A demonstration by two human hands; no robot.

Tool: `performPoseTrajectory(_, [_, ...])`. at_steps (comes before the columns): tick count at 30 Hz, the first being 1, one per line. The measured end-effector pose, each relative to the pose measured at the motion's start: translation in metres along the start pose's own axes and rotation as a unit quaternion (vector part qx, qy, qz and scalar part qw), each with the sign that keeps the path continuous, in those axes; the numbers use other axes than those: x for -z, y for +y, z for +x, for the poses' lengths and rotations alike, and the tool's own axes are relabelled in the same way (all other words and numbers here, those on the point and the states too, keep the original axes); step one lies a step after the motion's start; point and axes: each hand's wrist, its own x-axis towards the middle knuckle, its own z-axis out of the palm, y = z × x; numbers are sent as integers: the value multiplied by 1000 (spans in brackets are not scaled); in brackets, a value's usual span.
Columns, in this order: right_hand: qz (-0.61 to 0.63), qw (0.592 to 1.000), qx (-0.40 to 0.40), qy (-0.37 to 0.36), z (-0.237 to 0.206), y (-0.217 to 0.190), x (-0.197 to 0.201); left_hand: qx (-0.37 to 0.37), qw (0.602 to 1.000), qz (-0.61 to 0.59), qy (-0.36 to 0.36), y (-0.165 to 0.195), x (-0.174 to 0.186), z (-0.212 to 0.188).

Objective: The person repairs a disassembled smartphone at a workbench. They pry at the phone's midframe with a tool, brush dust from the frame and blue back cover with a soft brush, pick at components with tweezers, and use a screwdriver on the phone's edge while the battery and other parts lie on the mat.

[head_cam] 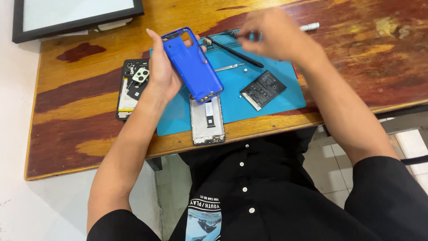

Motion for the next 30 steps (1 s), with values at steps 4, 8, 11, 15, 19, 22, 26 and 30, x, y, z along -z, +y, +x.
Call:
performPoseTrajectory(4, [44,990,130,-8,-1,-30,-28,28,998,-47,7,-5,1,3])
performPoseTrajectory(8, [31,983,178,-43,-5,-49,-41,18,999,-41,14,-2,4,5])
performPoseTrajectory(11, [61,987,144,-38,-7,-41,-27,30,998,-42,31,2,4,6])
performPoseTrajectory(15, [-31,994,5,-107,-6,-10,2,27,997,-67,22,8,3,6])
performPoseTrajectory(19, [-57,972,-104,-204,-5,1,-1,22,997,-70,35,12,4,6])
performPoseTrajectory(22, [-34,972,-92,-213,-5,-2,-15,-1,998,-57,16,13,8,3])
performPoseTrajectory(26, [-7,964,-118,-236,0,-5,-18,-27,999,-26,4,14,12,0])
performPoseTrajectory(30, [20,963,-108,-247,6,-18,-17,-45,998,-30,-30,15,14,-2])
